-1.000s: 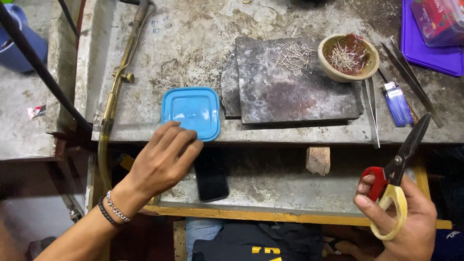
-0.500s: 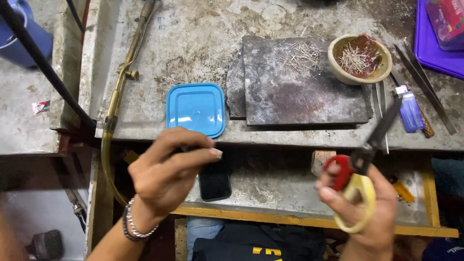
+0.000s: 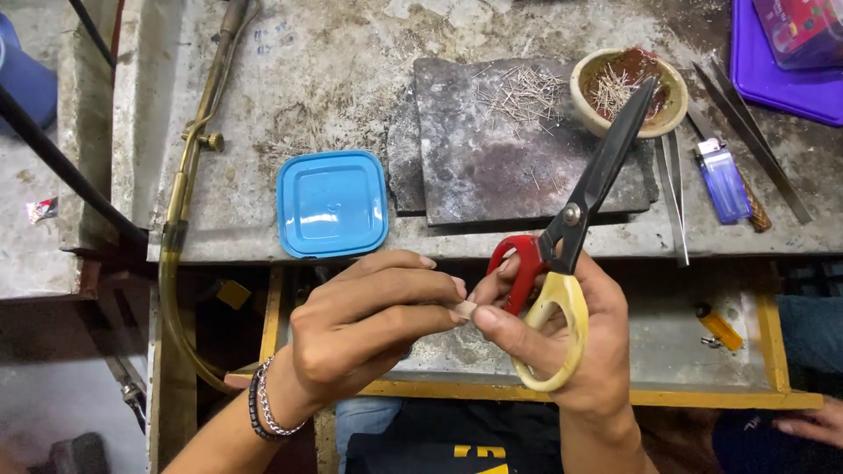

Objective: Cutting thin strips of material into tiny pieces using scissors at a jewelry workbench.

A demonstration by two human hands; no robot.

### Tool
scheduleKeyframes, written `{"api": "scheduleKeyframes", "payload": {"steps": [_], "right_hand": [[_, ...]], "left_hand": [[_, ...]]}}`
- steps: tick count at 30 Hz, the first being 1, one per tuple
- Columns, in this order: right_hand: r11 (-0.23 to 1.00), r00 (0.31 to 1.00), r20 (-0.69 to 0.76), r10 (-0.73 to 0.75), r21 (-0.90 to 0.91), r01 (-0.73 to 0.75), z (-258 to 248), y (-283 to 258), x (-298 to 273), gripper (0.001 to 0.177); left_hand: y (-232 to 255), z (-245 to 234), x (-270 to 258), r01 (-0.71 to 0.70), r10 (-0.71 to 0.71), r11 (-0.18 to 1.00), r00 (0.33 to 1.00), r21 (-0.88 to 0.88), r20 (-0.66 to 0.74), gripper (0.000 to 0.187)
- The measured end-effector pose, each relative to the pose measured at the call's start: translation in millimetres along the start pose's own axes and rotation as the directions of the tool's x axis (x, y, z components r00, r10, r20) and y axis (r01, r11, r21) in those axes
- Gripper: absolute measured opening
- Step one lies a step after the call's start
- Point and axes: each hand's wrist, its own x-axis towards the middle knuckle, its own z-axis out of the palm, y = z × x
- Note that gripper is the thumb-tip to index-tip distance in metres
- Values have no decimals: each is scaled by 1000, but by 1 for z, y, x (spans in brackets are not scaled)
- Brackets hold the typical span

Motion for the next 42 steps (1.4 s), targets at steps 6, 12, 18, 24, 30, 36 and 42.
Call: {"api": "scheduleKeyframes", "payload": {"steps": [6, 12, 18, 24, 30, 36, 42], "right_hand": [[998, 999, -35, 7, -60, -10, 1, -6, 3, 31], [995, 1000, 2, -12, -99, 13, 1, -11, 7, 30], [998, 999, -35, -3, -59, 1, -6, -2, 5, 30], [997, 1000, -17, -5, -75, 3, -8, -1, 3, 31], [989, 991, -130, -43, -143, 24, -9, 7, -1, 36], [991, 995, -86, -57, -125, 46, -10, 1, 1, 29], [991, 996, -76, -41, -128, 31, -10, -2, 0, 29]], "left_hand": [[1, 2, 5, 83, -85, 996, 994, -35, -75, 18], [-2, 14, 5, 252, -265, 962, 951, -103, -158, 36], [-2, 26, 8, 344, -386, 896, 916, -279, -111, 27], [-3, 40, 4, 357, -480, 761, 871, -542, -101, 16], [-3, 38, 13, 258, -316, 916, 936, -308, -155, 12], [-1, 20, 19, 80, -67, 987, 994, 141, -91, 10], [0, 14, 20, 47, -44, 985, 999, 163, -28, 26]]}}
